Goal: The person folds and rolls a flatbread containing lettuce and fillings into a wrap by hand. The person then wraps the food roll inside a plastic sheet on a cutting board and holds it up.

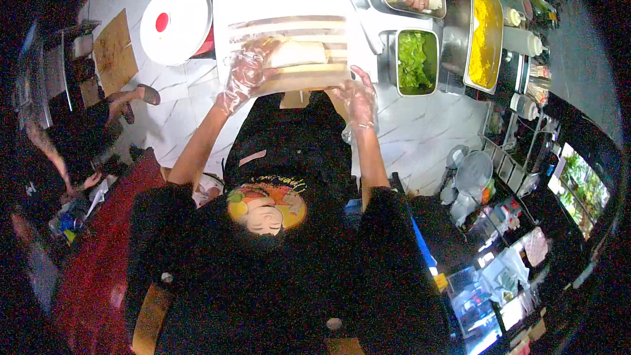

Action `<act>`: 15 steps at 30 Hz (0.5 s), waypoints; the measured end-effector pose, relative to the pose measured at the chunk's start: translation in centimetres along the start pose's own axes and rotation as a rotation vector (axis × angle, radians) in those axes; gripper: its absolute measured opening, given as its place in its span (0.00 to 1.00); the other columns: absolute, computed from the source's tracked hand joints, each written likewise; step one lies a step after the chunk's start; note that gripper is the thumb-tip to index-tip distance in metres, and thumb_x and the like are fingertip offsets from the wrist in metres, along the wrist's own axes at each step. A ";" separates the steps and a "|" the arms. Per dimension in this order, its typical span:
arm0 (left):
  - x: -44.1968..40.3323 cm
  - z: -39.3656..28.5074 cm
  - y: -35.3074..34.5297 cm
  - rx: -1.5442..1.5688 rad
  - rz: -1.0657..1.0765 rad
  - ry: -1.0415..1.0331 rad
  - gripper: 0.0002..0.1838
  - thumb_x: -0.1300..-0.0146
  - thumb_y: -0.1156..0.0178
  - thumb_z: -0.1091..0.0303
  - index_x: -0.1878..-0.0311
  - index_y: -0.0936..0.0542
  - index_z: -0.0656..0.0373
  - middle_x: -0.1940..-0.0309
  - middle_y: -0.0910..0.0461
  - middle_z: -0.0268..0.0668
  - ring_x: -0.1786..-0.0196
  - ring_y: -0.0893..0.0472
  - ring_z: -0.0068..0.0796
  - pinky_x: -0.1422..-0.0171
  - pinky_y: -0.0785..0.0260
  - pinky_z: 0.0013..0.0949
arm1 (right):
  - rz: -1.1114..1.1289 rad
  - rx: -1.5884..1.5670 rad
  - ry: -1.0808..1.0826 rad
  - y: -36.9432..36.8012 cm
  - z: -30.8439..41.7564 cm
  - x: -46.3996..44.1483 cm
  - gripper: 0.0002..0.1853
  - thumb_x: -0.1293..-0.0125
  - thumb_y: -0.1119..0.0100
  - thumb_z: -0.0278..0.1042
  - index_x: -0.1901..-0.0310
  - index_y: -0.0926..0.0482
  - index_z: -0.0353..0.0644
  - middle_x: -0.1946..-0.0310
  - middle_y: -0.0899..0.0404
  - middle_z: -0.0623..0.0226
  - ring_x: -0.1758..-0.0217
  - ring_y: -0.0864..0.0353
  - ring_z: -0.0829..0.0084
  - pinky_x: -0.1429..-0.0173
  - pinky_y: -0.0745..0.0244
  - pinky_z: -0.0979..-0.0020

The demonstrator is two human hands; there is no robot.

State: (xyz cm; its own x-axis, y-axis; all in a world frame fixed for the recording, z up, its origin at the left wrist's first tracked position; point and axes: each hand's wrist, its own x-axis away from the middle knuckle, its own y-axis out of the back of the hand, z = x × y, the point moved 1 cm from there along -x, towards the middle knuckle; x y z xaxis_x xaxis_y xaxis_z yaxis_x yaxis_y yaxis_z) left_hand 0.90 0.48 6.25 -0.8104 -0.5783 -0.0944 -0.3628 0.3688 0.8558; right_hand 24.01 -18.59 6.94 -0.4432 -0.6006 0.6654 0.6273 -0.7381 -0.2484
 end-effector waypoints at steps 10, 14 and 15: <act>-1.4 -3.5 3.0 0.139 0.317 0.127 0.28 0.33 0.39 0.52 0.33 0.25 0.53 0.31 0.29 0.47 0.29 0.31 0.47 0.25 0.43 0.53 | 0.202 -0.452 0.100 -1.0 -0.5 -2.9 0.28 0.30 0.40 0.31 0.32 0.36 0.36 0.66 0.25 0.71 0.56 0.22 0.70 0.31 0.29 0.53; 0.0 -4.0 1.3 -0.116 0.051 -0.061 0.22 0.34 0.41 0.60 0.38 0.23 0.54 0.38 0.23 0.45 0.34 0.25 0.47 0.26 0.40 0.53 | 0.128 -0.444 0.070 -1.1 -0.7 -3.5 0.30 0.31 0.37 0.34 0.32 0.36 0.35 0.67 0.26 0.72 0.56 0.23 0.69 0.32 0.29 0.54; 0.0 -3.4 0.4 -0.124 0.056 -0.058 0.20 0.33 0.42 0.62 0.39 0.22 0.54 0.39 0.22 0.44 0.35 0.25 0.46 0.26 0.40 0.53 | 0.104 -0.440 0.061 -1.2 -0.7 -3.5 0.31 0.31 0.36 0.35 0.32 0.36 0.36 0.67 0.26 0.72 0.57 0.23 0.69 0.32 0.29 0.54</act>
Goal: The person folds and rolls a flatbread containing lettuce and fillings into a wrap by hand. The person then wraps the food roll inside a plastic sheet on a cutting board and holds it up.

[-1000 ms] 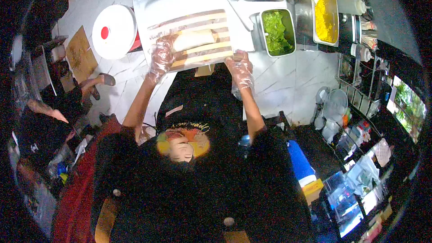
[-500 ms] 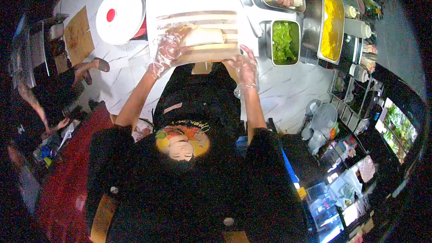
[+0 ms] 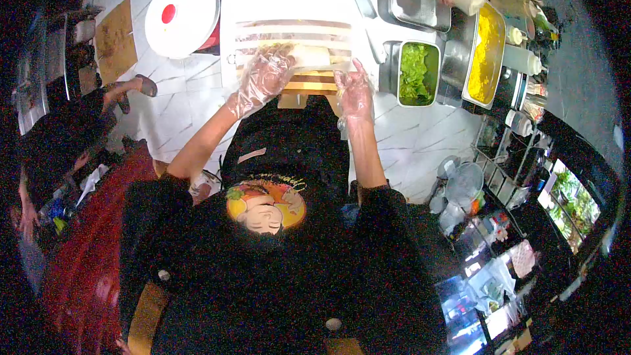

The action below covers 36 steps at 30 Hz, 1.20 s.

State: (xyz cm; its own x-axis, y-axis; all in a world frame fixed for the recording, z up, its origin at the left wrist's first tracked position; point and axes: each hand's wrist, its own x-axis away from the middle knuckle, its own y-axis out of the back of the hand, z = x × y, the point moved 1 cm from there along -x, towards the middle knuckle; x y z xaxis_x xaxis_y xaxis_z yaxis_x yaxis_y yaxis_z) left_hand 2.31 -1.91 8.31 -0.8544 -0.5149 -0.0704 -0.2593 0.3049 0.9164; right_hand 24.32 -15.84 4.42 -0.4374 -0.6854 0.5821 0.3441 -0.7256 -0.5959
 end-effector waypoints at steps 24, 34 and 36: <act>-1.3 3.6 0.4 0.362 0.039 -0.059 0.13 0.30 0.40 0.63 0.50 0.19 0.62 0.54 0.17 0.46 0.49 0.18 0.45 0.39 0.26 0.44 | 0.706 1.525 0.162 -10.9 2.8 -2.1 0.14 0.34 0.33 0.36 0.59 0.29 0.41 0.59 0.22 0.64 0.52 0.27 0.75 0.44 0.29 0.67; -1.3 5.3 -0.2 0.183 0.071 -0.236 0.19 0.29 0.42 0.63 0.38 0.23 0.57 0.45 0.19 0.43 0.42 0.20 0.42 0.34 0.28 0.45 | 0.537 1.617 0.265 -9.2 1.0 -3.2 0.18 0.33 0.34 0.46 0.57 0.28 0.42 0.58 0.21 0.55 0.52 0.21 0.60 0.45 0.27 0.59; -1.2 5.5 -0.6 0.048 0.055 -0.285 0.19 0.29 0.42 0.63 0.37 0.24 0.55 0.43 0.20 0.43 0.40 0.21 0.40 0.33 0.28 0.43 | 0.501 1.649 0.204 -9.6 1.0 -3.1 0.14 0.33 0.35 0.41 0.60 0.29 0.43 0.60 0.20 0.56 0.56 0.21 0.60 0.49 0.27 0.58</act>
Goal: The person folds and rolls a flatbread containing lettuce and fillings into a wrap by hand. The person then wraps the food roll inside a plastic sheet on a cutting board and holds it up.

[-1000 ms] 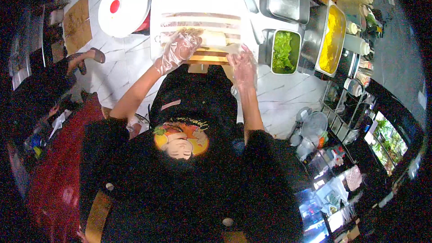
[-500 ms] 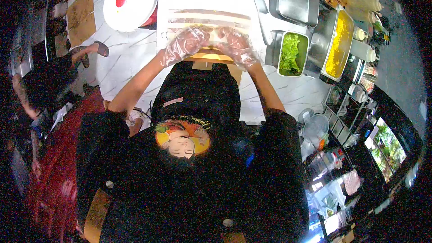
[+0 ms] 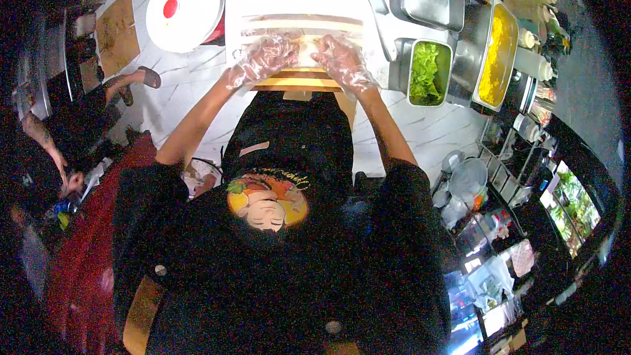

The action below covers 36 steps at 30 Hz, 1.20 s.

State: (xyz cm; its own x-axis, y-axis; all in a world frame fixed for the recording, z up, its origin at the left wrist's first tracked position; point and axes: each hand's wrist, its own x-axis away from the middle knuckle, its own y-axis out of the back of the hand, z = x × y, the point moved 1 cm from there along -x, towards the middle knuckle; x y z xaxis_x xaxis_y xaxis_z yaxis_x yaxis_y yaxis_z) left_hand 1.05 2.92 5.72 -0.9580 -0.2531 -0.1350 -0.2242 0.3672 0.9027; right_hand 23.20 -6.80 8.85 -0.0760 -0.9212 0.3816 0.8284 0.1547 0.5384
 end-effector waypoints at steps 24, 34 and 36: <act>5.0 12.0 -1.5 1.037 -0.022 0.670 0.22 0.24 0.48 0.56 0.35 0.25 0.58 0.48 0.19 0.38 0.48 0.20 0.28 0.41 0.25 0.31 | -0.019 -0.108 0.121 -1.2 0.1 -0.4 0.17 0.29 0.39 0.35 0.42 0.19 0.39 0.46 0.17 0.59 0.43 0.20 0.67 0.38 0.26 0.67; 10.1 0.6 2.3 0.894 -0.270 0.679 0.25 0.36 0.31 0.60 0.39 0.23 0.60 0.42 0.20 0.37 0.38 0.24 0.29 0.31 0.32 0.35 | 0.134 -0.603 -0.023 -2.4 -3.8 -1.6 0.24 0.30 0.37 0.32 0.35 0.28 0.38 0.34 0.28 0.53 0.36 0.24 0.61 0.32 0.24 0.62; 8.5 -0.2 1.4 0.803 -0.309 0.636 0.24 0.35 0.32 0.60 0.39 0.22 0.60 0.44 0.19 0.38 0.40 0.22 0.28 0.33 0.31 0.34 | 0.158 -0.635 -0.067 -2.1 -3.6 -1.9 0.22 0.28 0.40 0.36 0.36 0.27 0.39 0.33 0.28 0.54 0.34 0.25 0.61 0.32 0.24 0.61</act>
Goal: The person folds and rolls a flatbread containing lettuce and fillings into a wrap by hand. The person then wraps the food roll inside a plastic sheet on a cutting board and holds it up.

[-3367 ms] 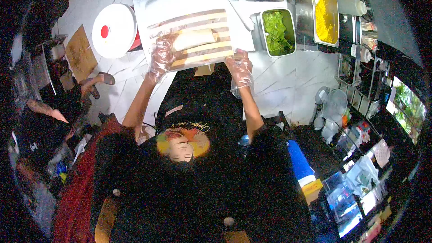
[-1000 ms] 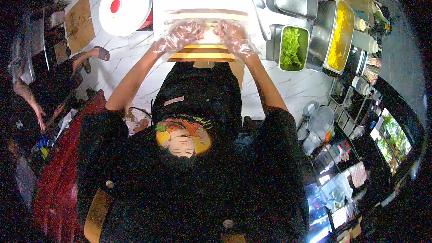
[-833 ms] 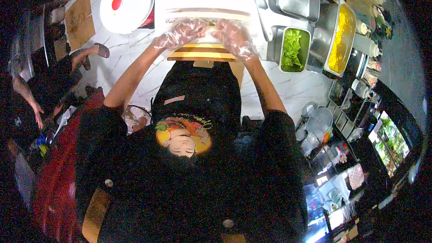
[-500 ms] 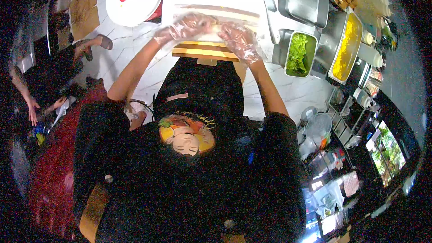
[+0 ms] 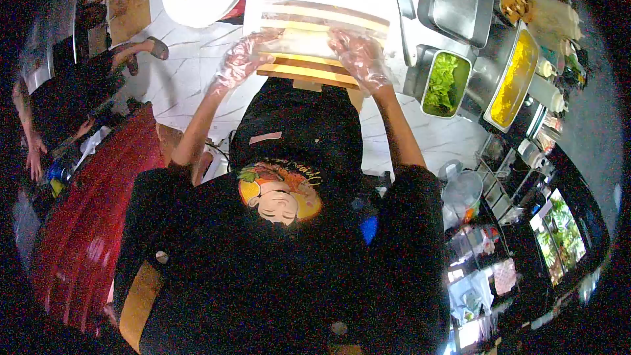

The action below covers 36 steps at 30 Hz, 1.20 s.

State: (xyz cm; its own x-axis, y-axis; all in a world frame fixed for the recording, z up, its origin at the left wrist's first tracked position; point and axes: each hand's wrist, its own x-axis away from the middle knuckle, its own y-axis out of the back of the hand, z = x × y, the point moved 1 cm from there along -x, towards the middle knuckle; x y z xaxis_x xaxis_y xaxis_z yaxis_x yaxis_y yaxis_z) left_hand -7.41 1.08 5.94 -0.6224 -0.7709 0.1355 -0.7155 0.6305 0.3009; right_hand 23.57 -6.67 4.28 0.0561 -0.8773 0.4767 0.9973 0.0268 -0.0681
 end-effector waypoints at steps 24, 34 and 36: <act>-0.9 -8.4 -7.0 -0.722 -0.081 -0.300 0.35 0.38 0.34 0.51 0.32 0.29 0.61 0.35 0.27 0.48 0.30 0.30 0.46 0.24 0.42 0.51 | 0.011 0.750 0.076 -0.6 5.3 0.4 0.27 0.23 0.54 0.56 0.43 0.22 0.37 0.47 0.18 0.52 0.45 0.19 0.53 0.38 0.26 0.56; -5.5 -3.6 -10.6 -0.917 0.034 -0.346 0.30 0.33 0.47 0.53 0.31 0.28 0.57 0.36 0.24 0.45 0.33 0.28 0.47 0.24 0.46 0.53 | 0.043 0.638 0.063 4.3 3.7 2.2 0.19 0.36 0.35 0.49 0.57 0.22 0.40 0.58 0.18 0.59 0.52 0.19 0.57 0.46 0.25 0.59; -5.6 -3.8 -10.5 -0.897 0.040 -0.343 0.30 0.34 0.45 0.53 0.32 0.27 0.57 0.37 0.24 0.45 0.34 0.26 0.46 0.25 0.45 0.54 | -0.009 0.857 0.362 6.1 2.3 2.4 0.17 0.37 0.34 0.48 0.56 0.21 0.44 0.58 0.18 0.62 0.51 0.19 0.60 0.45 0.24 0.59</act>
State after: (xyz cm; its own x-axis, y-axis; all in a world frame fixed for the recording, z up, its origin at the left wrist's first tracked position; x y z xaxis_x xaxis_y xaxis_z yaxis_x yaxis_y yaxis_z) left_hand 4.83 -1.59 5.65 -0.8020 -0.5920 -0.0794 -0.2711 0.2423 0.9315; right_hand 29.93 -7.51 7.07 0.1736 -0.9714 0.1621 0.6997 0.2374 0.6739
